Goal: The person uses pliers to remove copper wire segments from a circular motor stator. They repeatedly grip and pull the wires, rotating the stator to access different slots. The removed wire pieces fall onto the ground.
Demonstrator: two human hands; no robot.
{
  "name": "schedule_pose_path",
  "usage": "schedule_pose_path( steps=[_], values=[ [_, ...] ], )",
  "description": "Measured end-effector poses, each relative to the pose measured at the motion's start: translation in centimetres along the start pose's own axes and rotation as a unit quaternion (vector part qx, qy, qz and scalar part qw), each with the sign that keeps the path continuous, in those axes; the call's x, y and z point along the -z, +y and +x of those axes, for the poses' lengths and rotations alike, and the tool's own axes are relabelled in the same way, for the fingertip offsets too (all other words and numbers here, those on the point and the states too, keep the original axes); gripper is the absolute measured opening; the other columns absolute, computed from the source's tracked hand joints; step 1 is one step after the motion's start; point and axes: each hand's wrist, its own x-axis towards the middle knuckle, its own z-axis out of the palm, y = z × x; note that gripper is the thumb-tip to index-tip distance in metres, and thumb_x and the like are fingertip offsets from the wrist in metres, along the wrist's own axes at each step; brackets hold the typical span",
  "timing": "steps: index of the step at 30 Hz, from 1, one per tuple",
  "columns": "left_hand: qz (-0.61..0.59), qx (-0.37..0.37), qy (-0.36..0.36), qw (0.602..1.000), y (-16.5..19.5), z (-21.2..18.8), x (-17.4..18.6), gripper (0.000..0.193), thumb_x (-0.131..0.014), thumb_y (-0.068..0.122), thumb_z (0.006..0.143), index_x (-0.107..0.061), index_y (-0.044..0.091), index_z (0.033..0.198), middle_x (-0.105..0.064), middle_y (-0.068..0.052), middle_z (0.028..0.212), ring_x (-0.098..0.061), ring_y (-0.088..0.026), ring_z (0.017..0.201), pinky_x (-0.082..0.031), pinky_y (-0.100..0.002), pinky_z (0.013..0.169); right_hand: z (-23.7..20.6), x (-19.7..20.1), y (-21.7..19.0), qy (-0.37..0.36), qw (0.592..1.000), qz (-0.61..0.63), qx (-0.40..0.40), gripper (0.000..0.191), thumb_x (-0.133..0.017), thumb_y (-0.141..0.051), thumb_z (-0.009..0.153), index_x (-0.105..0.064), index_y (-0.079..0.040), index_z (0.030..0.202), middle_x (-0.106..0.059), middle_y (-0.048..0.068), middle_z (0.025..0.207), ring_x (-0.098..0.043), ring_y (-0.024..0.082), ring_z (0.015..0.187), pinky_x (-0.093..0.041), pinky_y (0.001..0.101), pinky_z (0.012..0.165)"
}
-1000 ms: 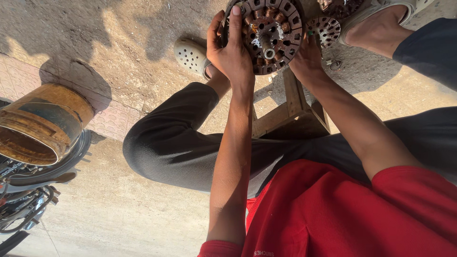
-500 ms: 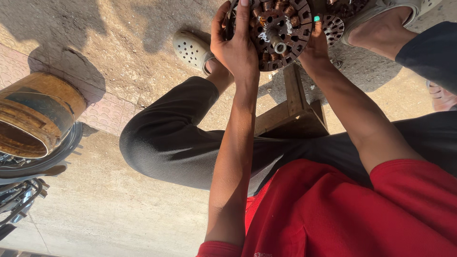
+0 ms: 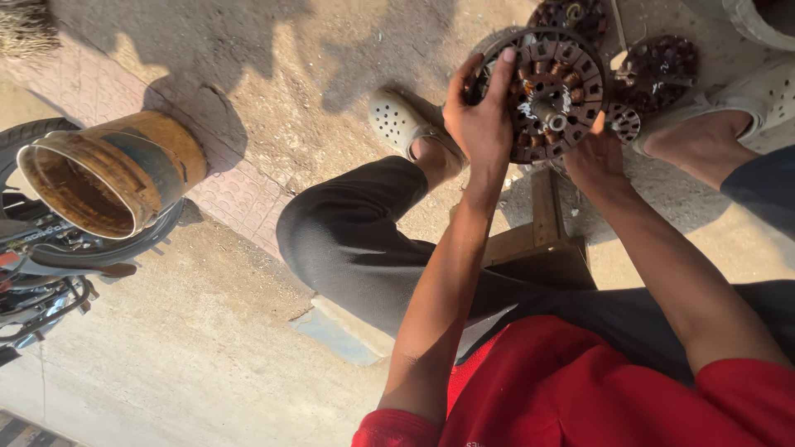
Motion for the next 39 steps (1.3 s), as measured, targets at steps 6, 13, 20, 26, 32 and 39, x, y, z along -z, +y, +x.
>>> schedule_pose_path(
  steps=[6,13,20,26,32,39],
  values=[
    [0.076,-0.002,0.048,0.996,3.4,-0.3,-0.7,0.051,-0.087,0.038,0.082,-0.074,-0.001,0.112,-0.076,-0.011,0.096,-0.069,-0.013,0.088,-0.054,-0.029,0.084,-1.9,3.9,2.9,0.076,0.985,0.137,-0.072,0.029,-0.063,-0.018,0.098,-0.062,-0.011,0.127,-0.054,0.009,0.13,-0.053,0.029,0.126,-0.062,0.0337,0.083],
    [0.124,-0.013,0.039,0.991,2.2,-1.1,2.5,0.06,-0.084,0.049,0.078,-0.074,0.001,0.113,-0.076,-0.017,0.096,-0.073,-0.024,0.089,-0.055,-0.036,0.086,-4.3,7.4,6.1,0.061,0.976,0.159,-0.133,0.047,-0.072,-0.022,0.089,-0.061,-0.008,0.132,-0.053,0.019,0.133,-0.05,0.037,0.126,-0.06,0.0459,0.086],
    [0.143,0.014,0.019,0.989,1.5,-1.2,2.5,0.069,-0.08,0.059,0.076,-0.073,0.004,0.118,-0.075,-0.021,0.105,-0.073,-0.031,0.1,-0.053,-0.04,0.092,-6.8,7.9,9.7,-0.023,0.944,0.265,-0.195,0.042,-0.077,-0.023,0.091,-0.068,-0.005,0.129,-0.069,0.023,0.12,-0.063,0.04,0.117,-0.05,0.0492,0.101],
    [0.161,0.013,0.024,0.987,2.1,-1.2,2.2,0.068,-0.077,0.062,0.077,-0.073,0.008,0.118,-0.074,-0.022,0.11,-0.071,-0.035,0.104,-0.052,-0.043,0.093,-10.3,8.1,12.0,0.013,0.604,0.759,-0.244,0.034,-0.065,-0.012,0.096,-0.063,-0.008,0.13,-0.067,0.009,0.101,-0.063,0.029,0.079,-0.053,0.0387,0.065],
    [0.149,0.047,0.003,0.988,2.3,-1.0,2.4,0.068,-0.068,0.066,0.082,-0.07,0.012,0.122,-0.074,-0.024,0.112,-0.072,-0.036,0.106,-0.052,-0.044,0.095,-14.6,10.6,11.7,0.1,0.515,0.831,-0.185,0.028,-0.062,-0.01,0.099,-0.064,-0.005,0.127,-0.063,0.005,0.1,-0.065,0.016,0.09,-0.057,0.0381,0.064],
    [0.147,-0.004,0.01,0.989,1.9,-1.1,2.6,0.062,-0.063,0.064,0.089,-0.071,0.01,0.119,-0.071,-0.023,0.119,-0.067,-0.037,0.113,-0.048,-0.044,0.098,-17.3,12.4,9.3,0.06,0.516,0.833,-0.188,0.021,-0.055,-0.013,0.105,-0.064,-0.009,0.124,-0.066,0.012,0.099,-0.065,0.02,0.09,-0.05,0.0352,0.058]
  ],
)
